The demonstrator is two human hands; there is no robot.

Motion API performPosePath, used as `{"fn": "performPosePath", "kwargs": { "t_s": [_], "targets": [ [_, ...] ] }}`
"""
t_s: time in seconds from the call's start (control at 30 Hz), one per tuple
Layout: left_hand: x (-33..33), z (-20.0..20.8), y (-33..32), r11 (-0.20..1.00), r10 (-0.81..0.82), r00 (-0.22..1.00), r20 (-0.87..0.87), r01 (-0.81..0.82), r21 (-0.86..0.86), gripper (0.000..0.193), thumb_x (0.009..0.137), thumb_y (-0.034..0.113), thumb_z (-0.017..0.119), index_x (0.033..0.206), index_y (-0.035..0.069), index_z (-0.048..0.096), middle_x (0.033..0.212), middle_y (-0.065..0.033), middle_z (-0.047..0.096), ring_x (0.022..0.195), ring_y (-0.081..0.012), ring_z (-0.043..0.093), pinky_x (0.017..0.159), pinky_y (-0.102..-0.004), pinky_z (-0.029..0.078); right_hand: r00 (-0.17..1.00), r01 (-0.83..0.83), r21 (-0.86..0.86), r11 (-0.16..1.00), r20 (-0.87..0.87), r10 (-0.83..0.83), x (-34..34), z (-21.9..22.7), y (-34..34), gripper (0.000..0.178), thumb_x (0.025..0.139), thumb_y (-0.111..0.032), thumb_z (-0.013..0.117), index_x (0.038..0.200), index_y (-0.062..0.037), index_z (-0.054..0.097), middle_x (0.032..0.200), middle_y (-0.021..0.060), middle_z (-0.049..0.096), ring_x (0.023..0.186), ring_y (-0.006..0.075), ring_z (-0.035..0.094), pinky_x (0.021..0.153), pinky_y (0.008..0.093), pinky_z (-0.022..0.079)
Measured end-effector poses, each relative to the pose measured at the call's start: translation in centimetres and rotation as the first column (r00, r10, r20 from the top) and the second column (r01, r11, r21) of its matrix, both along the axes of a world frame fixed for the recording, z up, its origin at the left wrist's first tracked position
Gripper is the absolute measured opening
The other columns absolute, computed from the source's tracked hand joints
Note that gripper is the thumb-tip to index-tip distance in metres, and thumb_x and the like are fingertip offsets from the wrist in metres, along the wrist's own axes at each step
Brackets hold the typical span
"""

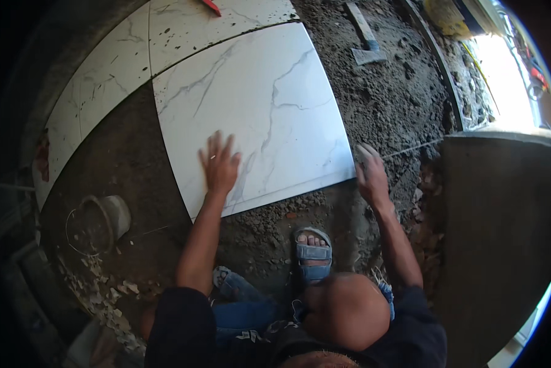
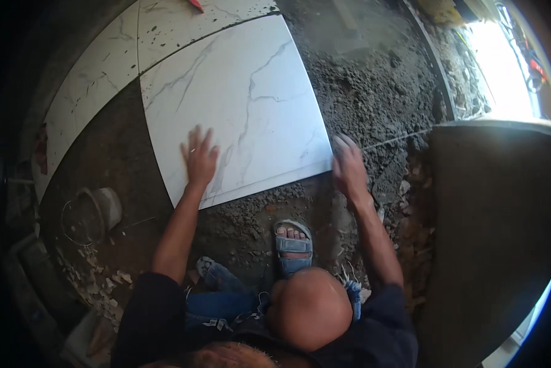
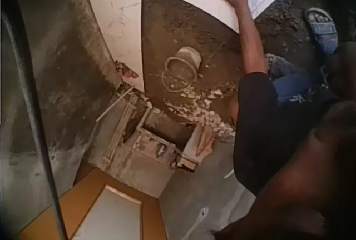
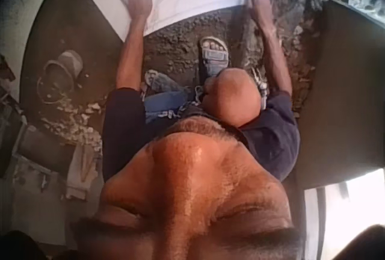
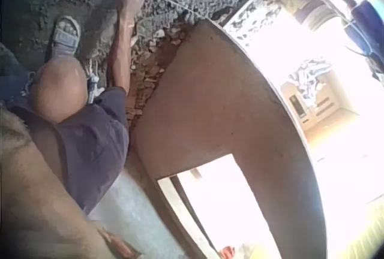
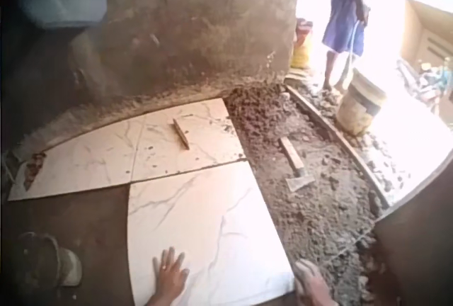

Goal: The person checks a floor tile with a spirit level, lifts and holds the tile, smooths the mortar bed with a trowel, and places the tile back down onto the bed by hand.

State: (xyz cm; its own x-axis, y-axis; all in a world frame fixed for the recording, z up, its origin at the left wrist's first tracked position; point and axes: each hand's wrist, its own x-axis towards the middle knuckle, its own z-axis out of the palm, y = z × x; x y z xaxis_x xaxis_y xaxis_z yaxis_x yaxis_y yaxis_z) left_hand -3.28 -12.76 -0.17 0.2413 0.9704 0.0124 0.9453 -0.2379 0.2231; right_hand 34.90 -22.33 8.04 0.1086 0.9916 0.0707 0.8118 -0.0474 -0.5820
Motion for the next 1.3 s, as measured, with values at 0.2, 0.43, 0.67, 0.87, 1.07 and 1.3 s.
{"fn": "performPosePath", "kwargs": {
  "t_s": [0.2, 0.43, 0.67, 0.87, 1.07, 1.3],
  "targets": [
    [-15.4, 0.9, -10.5, 0.895, 0.438, 0.885, 0.159, -0.446, 0.018, 0.049, 0.09, 0.026, 0.063, 0.13, 0.002, 0.048, 0.142, -0.0231, 0.038, 0.128, -0.0424, 0.039, 0.106, -0.0469, 0.034, 0.997, -0.006, -0.276, 0.961, 0.072, 0.027, -0.6, -3.4, 2.2, 0.026, 0.089, -0.017, 0.059, 0.11, -0.0022, 0.057, 0.113, 0.0181, 0.061, 0.096, 0.0385, 0.061, 0.082, 0.0456, 0.05],
    [-17.6, 1.9, -14.6, 0.746, 0.613, 0.764, 0.201, -0.476, -0.466, 0.043, 0.081, 0.04, 0.071, 0.088, 0.0, 0.059, 0.076, -0.0154, 0.065, 0.071, -0.0254, 0.063, 0.067, -0.0381, 0.049, 0.993, 0.056, -0.457, 0.888, 0.114, -0.004, 0.9, -2.7, 1.1, 0.041, 0.085, -0.038, 0.064, 0.09, 0.0023, 0.059, 0.09, 0.0264, 0.064, 0.087, 0.0443, 0.062, 0.076, 0.051, 0.048],
    [-18.1, 0.6, -13.6, 0.646, 0.685, 0.718, 0.122, -0.522, -0.557, 0.053, 0.09, 0.049, 0.057, 0.099, -0.003, 0.062, 0.088, -0.0214, 0.066, 0.076, -0.0297, 0.064, 0.073, -0.042, 0.049, 0.982, 0.16, -0.405, 0.9, -0.023, -0.185, -0.2, -3.9, 0.7, 0.047, 0.084, -0.042, 0.059, 0.085, 0.0054, 0.066, 0.086, 0.0287, 0.065, 0.086, 0.0434, 0.064, 0.078, 0.0493, 0.048],
    [-14.8, 5.1, -12.5, 0.438, 0.863, 0.463, 0.204, -0.48, -0.76, 0.059, 0.096, 0.055, 0.043, 0.105, 0.0, 0.063, 0.087, -0.0114, 0.067, 0.07, -0.0201, 0.061, 0.063, -0.0375, 0.047, 0.857, 0.286, -0.519, 0.805, -0.238, -0.457, 1.3, -3.1, 0.7, 0.054, 0.087, -0.045, 0.055, 0.095, 0.0069, 0.067, 0.088, 0.0234, 0.068, 0.085, 0.0335, 0.066, 0.078, 0.0405, 0.049],
    [-18.8, 12.3, -11.0, 0.55, 0.725, 0.619, 0.302, -0.255, -0.795, 0.054, 0.098, 0.053, 0.04, 0.105, 0.005, 0.064, 0.078, -0.0018, 0.062, 0.061, -0.0114, 0.053, 0.055, -0.0285, 0.039, 0.888, 0.115, -0.278, 0.954, -0.401, -0.224, -0.4, 2.4, 1.7, 0.035, 0.096, -0.023, 0.05, 0.114, 0.0065, 0.059, 0.101, 0.0192, 0.067, 0.091, 0.0246, 0.064, 0.082, 0.0375, 0.049],
    [-18.6, 17.2, -13.6, 0.562, 0.626, 0.707, 0.33, -0.116, -0.819, 0.053, 0.1, 0.05, 0.038, 0.108, 0.004, 0.062, 0.079, -0.0012, 0.06, 0.065, -0.0109, 0.052, 0.058, -0.0289, 0.041, 0.911, 0.133, -0.131, 0.982, -0.374, -0.173, 0.6, 6.0, -2.2, 0.036, 0.096, -0.022, 0.048, 0.117, 0.005, 0.059, 0.103, 0.0185, 0.067, 0.093, 0.0245, 0.063, 0.085, 0.0346, 0.048]
  ]
}}
